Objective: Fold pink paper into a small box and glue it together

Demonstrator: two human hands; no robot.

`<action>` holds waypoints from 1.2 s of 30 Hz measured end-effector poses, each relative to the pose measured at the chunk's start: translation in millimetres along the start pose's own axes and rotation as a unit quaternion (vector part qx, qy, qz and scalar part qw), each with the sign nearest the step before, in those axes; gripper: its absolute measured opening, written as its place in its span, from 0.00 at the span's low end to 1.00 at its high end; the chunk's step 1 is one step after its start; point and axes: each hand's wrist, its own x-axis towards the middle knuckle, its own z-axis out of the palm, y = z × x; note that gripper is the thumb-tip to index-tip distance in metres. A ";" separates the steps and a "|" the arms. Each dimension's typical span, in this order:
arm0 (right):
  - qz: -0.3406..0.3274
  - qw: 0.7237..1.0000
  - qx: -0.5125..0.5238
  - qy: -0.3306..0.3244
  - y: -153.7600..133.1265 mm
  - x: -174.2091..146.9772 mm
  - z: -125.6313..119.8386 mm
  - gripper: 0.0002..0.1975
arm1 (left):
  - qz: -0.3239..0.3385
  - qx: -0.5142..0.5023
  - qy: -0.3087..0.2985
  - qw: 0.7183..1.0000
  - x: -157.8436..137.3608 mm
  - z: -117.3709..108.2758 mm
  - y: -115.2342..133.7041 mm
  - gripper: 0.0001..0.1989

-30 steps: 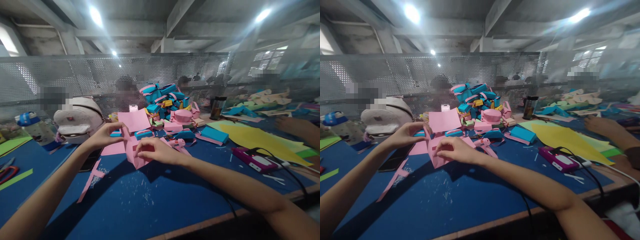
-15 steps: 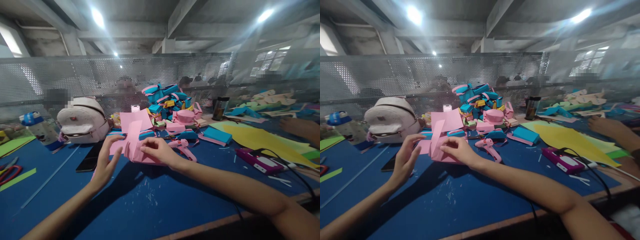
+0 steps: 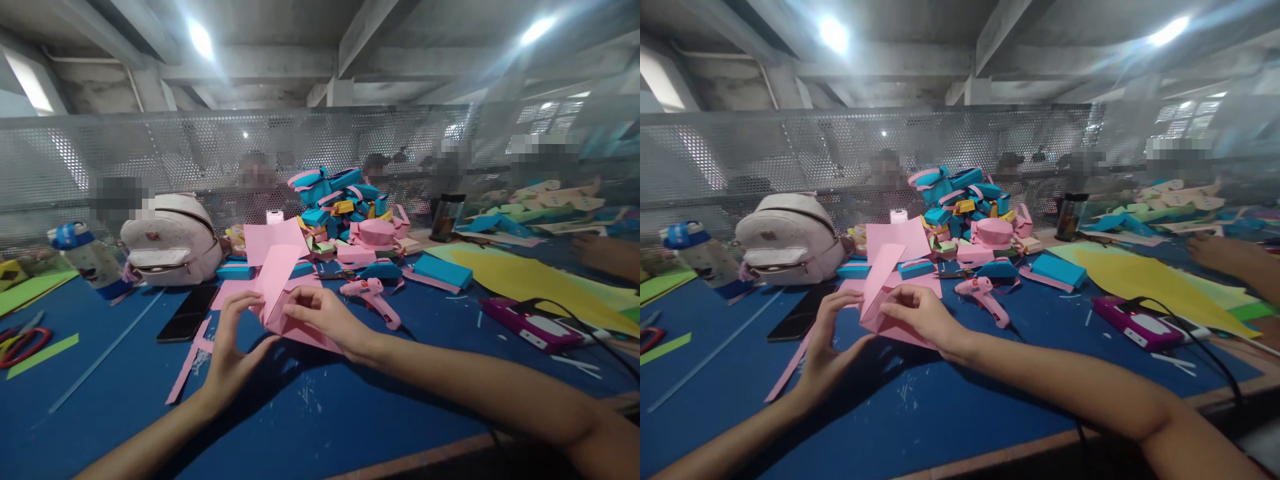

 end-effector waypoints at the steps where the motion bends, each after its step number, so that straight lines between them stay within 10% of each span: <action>1: 0.009 1.000 0.002 -0.004 0.1 -0.8 0.7 0.10 | 0.002 -0.004 -0.001 1.000 0.2 -0.5 -0.1 0.24; 10: 0.057 0.998 -0.012 -0.040 1.8 -2.0 -2.3 0.13 | 0.025 -0.030 -0.092 0.995 3.0 -6.5 -9.5 0.32; 36: 0.104 0.989 0.060 -0.091 2.5 -2.7 -4.2 0.14 | 0.052 -0.032 -0.096 0.994 3.0 -9.9 -23.8 0.30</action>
